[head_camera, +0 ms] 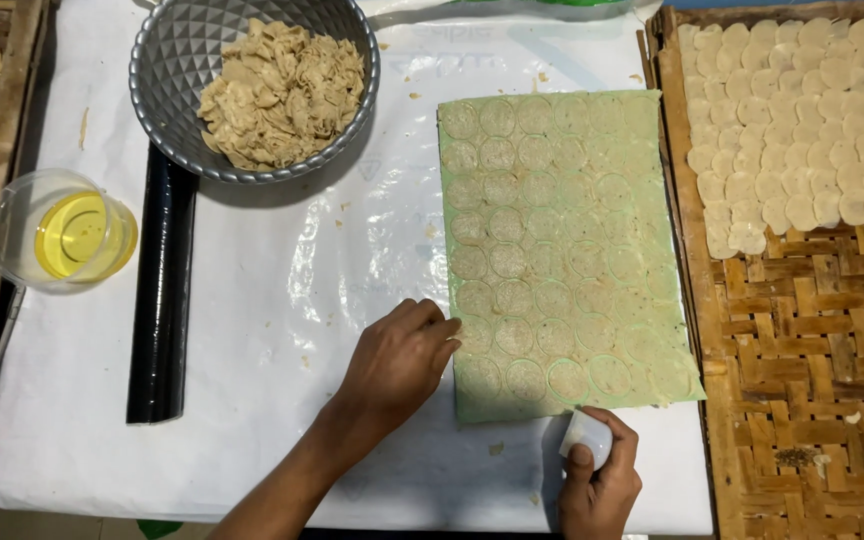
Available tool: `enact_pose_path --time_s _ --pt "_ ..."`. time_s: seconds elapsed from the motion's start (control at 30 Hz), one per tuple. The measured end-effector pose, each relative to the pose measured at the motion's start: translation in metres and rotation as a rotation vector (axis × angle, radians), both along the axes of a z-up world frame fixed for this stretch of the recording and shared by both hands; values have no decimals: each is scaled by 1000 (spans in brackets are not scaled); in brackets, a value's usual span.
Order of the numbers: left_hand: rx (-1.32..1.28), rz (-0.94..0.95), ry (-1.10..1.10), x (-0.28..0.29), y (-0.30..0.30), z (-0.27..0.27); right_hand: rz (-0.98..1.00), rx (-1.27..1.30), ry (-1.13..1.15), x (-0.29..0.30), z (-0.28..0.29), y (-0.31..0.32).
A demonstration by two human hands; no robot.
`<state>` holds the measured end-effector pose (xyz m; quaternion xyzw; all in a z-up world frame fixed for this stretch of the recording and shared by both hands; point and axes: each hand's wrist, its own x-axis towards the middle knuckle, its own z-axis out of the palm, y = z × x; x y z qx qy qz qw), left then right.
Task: Peeling thin rounds of cracker dough from a sheet and placing them onto a bamboo drying tray.
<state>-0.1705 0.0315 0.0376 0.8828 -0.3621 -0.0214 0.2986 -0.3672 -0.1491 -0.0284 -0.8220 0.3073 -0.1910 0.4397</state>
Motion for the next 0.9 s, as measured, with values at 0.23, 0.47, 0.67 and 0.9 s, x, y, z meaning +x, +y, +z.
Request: enact_pose_path --time_s 0.23,0.47,0.67,0.9 --pt "-176 47 -39 -10 -1 11 20 20 6 -3 5 0" --pt "-160 107 -49 -29 3 11 32 40 -4 -2 3 -1" --pt "-175 172 -69 -33 4 13 65 -25 -43 -4 1 -2" --pt "-69 118 100 -58 9 0 79 -48 -55 -2 2 -1"
